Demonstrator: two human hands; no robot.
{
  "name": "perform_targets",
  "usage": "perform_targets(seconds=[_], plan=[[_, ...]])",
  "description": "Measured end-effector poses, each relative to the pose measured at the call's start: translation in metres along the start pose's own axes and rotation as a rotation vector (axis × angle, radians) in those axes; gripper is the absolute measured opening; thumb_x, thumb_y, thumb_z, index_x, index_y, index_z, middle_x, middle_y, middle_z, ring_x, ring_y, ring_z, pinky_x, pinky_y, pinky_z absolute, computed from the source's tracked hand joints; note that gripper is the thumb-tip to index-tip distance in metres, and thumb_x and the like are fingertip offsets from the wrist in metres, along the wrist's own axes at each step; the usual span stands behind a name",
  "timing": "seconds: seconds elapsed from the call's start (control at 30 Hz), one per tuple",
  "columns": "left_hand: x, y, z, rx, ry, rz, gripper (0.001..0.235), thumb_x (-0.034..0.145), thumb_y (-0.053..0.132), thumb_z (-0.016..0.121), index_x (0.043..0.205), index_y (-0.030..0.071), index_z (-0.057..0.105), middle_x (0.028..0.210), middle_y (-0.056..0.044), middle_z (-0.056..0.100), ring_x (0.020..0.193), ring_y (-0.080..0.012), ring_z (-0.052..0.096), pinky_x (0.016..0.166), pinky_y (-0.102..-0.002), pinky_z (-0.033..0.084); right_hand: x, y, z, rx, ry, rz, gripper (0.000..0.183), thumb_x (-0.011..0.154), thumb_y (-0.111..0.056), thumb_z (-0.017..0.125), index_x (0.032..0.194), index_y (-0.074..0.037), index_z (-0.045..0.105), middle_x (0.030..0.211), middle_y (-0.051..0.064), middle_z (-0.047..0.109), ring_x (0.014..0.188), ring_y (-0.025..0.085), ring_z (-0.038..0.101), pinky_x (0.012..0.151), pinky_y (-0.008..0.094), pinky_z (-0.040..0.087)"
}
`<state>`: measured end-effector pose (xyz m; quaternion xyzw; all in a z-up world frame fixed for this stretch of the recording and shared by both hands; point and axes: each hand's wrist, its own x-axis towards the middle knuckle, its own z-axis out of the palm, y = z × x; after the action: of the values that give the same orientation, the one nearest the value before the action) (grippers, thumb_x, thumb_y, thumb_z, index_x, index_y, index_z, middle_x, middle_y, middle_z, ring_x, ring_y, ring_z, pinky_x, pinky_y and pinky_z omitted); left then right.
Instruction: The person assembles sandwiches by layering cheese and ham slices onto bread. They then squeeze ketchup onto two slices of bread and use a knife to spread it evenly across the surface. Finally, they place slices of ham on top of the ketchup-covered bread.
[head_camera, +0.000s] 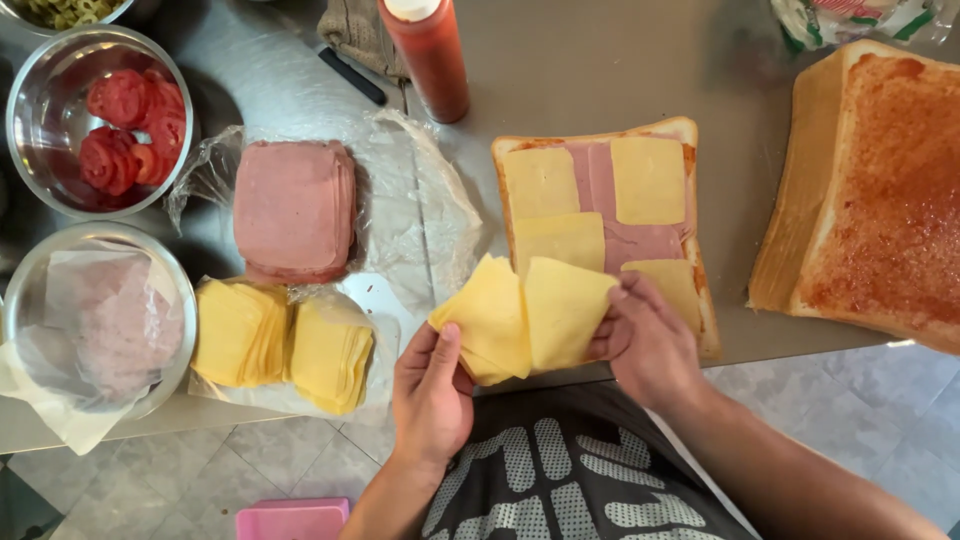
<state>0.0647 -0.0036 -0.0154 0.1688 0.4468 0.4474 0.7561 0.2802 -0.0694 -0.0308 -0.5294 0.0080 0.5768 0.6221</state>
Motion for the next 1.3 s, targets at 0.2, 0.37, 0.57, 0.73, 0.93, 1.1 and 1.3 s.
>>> perform_targets(seconds=[0.2,0.37,0.57,0.73,0.93,1.1,1.3], plan=[[0.0,0.01,-0.002,0.007,0.005,-0.02,0.035,0.097,0.017,0.063,0.124,-0.005,0.069,0.125,-0.02,0.073,0.117,-0.0318,0.069,0.097,-0.045,0.059,0.031,-0.053,-0.055,-0.305,0.032,-0.257,0.02,0.091,-0.008,0.073,0.108,-0.012,0.063,0.079,-0.002,0.061,0.056,0.006,0.055,0.047,0.017,0.042],[0.001,0.011,-0.009,-0.023,0.025,-0.048,0.034,0.098,0.014,0.061,0.124,-0.005,0.068,0.125,-0.02,0.073,0.118,-0.0316,0.068,0.099,-0.046,0.058,0.023,-0.128,-0.041,-1.151,-0.075,-0.173,0.038,0.09,-0.025,0.069,0.123,-0.008,0.073,0.091,0.007,0.076,0.072,0.015,0.064,0.064,0.028,0.048],[-0.001,0.008,-0.016,-0.049,0.043,-0.068,0.033,0.098,0.014,0.061,0.123,-0.006,0.068,0.124,-0.02,0.073,0.116,-0.0321,0.068,0.099,-0.047,0.058,0.063,-0.132,-0.032,-1.832,-0.624,-0.18,0.032,0.093,-0.045,0.061,0.108,-0.021,0.076,0.106,-0.006,0.084,0.092,0.015,0.077,0.078,0.033,0.054],[-0.005,0.012,-0.02,-0.029,0.062,-0.061,0.034,0.098,0.014,0.06,0.123,-0.008,0.067,0.125,-0.022,0.072,0.117,-0.0324,0.068,0.099,-0.046,0.057,0.122,-0.117,-0.05,-2.048,-0.449,-0.279,0.035,0.093,-0.046,0.062,0.123,-0.03,0.072,0.129,-0.015,0.072,0.117,0.016,0.067,0.092,0.038,0.051],[-0.008,0.011,-0.024,-0.024,0.064,-0.078,0.037,0.098,0.012,0.058,0.128,-0.009,0.066,0.128,-0.024,0.071,0.119,-0.0342,0.067,0.101,-0.046,0.056,0.139,-0.124,-0.058,-2.013,-0.453,-0.398,0.033,0.092,-0.044,0.067,0.119,-0.026,0.074,0.12,-0.008,0.074,0.111,0.019,0.068,0.09,0.037,0.051],[-0.009,0.014,-0.02,-0.029,0.013,-0.109,0.036,0.099,0.009,0.055,0.126,-0.014,0.063,0.126,-0.027,0.07,0.117,-0.0367,0.067,0.097,-0.047,0.057,0.131,-0.126,-0.053,-2.076,-0.371,-0.402,0.032,0.091,-0.048,0.066,0.118,-0.031,0.073,0.119,-0.014,0.071,0.112,0.014,0.066,0.084,0.037,0.052],[-0.005,0.01,-0.017,0.094,-0.15,-0.056,0.032,0.102,0.009,0.056,0.125,-0.011,0.065,0.118,-0.017,0.07,0.11,-0.025,0.065,0.093,-0.04,0.057,0.07,-0.106,-0.015,-1.611,-0.393,-0.611,0.039,0.096,-0.045,0.06,0.109,-0.012,0.076,0.104,0.003,0.07,0.091,0.017,0.069,0.08,0.034,0.052]])
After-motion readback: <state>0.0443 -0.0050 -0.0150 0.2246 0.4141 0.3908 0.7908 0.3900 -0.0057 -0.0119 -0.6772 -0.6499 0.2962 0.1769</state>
